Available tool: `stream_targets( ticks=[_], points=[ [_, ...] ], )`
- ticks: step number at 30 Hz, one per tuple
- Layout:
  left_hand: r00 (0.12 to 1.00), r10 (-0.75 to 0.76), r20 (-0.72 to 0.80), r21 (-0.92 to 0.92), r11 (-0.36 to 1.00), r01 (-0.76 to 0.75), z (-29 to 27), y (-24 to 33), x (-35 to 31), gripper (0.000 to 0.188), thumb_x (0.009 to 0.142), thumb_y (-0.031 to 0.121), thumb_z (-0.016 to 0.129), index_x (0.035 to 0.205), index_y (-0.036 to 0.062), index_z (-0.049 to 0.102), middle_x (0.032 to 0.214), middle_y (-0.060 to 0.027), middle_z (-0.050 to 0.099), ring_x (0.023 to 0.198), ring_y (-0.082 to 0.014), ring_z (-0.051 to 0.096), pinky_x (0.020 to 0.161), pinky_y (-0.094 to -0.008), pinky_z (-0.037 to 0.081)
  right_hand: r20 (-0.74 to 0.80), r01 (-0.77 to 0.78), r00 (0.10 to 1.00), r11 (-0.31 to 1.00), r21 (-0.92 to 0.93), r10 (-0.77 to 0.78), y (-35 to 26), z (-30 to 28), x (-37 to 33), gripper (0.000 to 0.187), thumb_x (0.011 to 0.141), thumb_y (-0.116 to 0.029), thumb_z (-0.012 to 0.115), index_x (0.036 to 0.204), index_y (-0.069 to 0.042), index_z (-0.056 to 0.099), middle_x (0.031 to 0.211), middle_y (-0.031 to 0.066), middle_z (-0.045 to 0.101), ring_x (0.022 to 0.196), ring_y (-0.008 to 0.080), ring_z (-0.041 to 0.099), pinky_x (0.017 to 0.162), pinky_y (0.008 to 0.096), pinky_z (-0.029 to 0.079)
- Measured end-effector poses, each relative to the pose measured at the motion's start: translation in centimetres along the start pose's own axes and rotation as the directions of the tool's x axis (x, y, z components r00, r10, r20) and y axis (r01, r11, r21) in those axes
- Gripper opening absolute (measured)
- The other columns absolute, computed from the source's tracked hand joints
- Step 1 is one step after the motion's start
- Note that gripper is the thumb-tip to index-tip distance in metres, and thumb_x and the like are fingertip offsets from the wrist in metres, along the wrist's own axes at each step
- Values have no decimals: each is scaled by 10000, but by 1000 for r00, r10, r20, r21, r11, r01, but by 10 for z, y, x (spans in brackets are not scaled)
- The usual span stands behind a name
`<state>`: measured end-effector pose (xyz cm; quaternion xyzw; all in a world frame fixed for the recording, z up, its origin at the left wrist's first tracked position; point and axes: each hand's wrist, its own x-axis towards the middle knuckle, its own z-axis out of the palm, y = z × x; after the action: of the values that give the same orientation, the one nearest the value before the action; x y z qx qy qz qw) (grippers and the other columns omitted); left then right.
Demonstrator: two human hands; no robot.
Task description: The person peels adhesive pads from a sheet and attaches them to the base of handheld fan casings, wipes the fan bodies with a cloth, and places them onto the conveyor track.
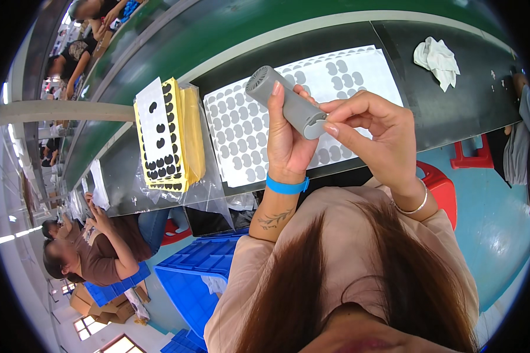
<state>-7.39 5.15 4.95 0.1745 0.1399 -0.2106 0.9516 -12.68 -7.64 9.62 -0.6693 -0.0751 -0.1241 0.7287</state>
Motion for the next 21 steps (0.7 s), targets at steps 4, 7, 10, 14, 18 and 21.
stream_targets(
  ticks=[4, 7, 10, 14, 18, 21],
  points=[
    [999, -35, -3, -45, 998, 35, -3, 2, 1, 408, 764, 344, 712, 941, 51, 490, 817, -41, 548, 765, -117, 555, 735, -250, 498, 27, -59, 998, 995, 75, 57, -2, -2, 1, 94, 756, 35, 656, 844, 42, 622, 841, 92, 651, 846, 133, 632, 719, 243, 534],
    [1000, -27, -12, -35, 999, 26, -2, 2, 1, 406, 762, 346, 713, 934, 53, 492, 814, -41, 548, 769, -116, 554, 737, -250, 499, 34, -51, 998, 997, 64, 49, -2, -2, 0, 94, 759, 38, 652, 848, 44, 621, 845, 93, 653, 857, 132, 629, 712, 241, 534],
    [999, -27, -33, -51, 998, 25, -1, 1, 1, 406, 764, 350, 711, 933, 53, 492, 812, -41, 548, 765, -119, 548, 730, -250, 497, 38, -41, 999, 998, 44, 39, -2, -2, 0, 97, 760, 36, 653, 851, 43, 621, 841, 90, 652, 861, 131, 627, 707, 237, 533],
    [1000, -16, -4, -21, 1000, 15, -2, 1, 0, 398, 780, 346, 696, 942, 47, 490, 809, -41, 548, 766, -125, 540, 732, -251, 491, 32, -38, 999, 999, 29, 38, -2, -2, 1, 99, 757, 34, 655, 850, 41, 621, 834, 88, 651, 832, 123, 627, 697, 233, 533],
    [1000, -12, -4, -30, 999, 12, -3, 1, 1, 383, 794, 340, 682, 942, 43, 492, 799, -43, 548, 774, -128, 536, 741, -252, 486, 32, -18, 999, 1000, 6, 18, -1, -2, 0, 108, 755, 29, 658, 857, 41, 624, 827, 87, 650, 780, 107, 621, 683, 227, 531],
    [1000, -16, 1, -22, 1000, 16, -2, 1, 0, 383, 795, 342, 681, 939, 40, 494, 798, -45, 549, 771, -130, 534, 740, -251, 484, 30, -17, 999, 1000, -3, 17, -1, -2, 0, 111, 755, 23, 660, 859, 39, 627, 824, 80, 650, 764, 100, 618, 675, 224, 530]
  ],
)
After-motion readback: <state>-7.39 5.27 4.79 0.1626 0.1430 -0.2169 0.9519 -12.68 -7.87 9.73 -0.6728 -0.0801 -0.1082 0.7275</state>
